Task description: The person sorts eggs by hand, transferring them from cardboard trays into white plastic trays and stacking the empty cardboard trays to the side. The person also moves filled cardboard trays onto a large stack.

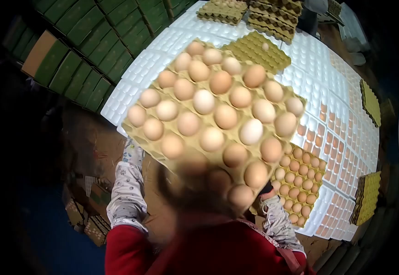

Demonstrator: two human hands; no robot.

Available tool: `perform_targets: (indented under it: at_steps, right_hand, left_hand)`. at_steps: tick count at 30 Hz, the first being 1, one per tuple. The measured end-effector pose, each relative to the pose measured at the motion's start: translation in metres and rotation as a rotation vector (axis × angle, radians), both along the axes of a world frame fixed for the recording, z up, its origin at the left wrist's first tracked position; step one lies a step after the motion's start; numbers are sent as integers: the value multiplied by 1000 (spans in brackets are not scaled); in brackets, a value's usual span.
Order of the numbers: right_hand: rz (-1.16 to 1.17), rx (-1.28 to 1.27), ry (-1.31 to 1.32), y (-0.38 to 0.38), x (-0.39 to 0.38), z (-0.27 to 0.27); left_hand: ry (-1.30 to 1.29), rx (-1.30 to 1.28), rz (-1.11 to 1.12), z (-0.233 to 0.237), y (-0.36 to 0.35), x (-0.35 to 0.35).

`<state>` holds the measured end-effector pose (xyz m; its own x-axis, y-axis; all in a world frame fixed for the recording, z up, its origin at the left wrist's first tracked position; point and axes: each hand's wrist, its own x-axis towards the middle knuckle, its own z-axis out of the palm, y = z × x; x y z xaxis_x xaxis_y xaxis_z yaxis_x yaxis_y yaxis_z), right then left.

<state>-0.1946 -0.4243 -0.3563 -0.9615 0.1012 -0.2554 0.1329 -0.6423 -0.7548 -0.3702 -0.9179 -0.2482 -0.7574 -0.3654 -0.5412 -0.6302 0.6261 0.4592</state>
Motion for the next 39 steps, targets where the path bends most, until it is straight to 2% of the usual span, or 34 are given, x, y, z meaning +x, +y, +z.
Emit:
perform_targets:
  at_steps: [1,3,11,18,24,31,36,38,39]
  right_hand:
    - [-66,82,-92,-13,-2,16]
    - [-165,121,-208,-27,1,33]
    - [-362,221,-366,-58,0,83]
    - [-409,240,-377,-67,-15,110]
    - [-303,245,-267,-120,-87,152]
    - [-207,74,-137,-254,-200,206]
    - [-170,-270,-226,-357,-276,262]
    - [-74,198,89,-369,-315,92]
    - [-105,184,71,-379,-329,99]
  left_hand:
    - [158,-8,-99,-16,-1,-24]
    - [248,-39,-178,-29,11,-59]
    - [230,-68,-182,-56,4,-112]
    - [244,-77,-169,-54,-12,-125]
    - [254,-24,-208,-57,-40,-143]
    - [308,55,-426,-60,-82,-198]
    - [344,77,-599,-66,-91,-245]
    - [358,103,-665,-75,-89,-270]
    - [362,106,-688,-77,-90,-280]
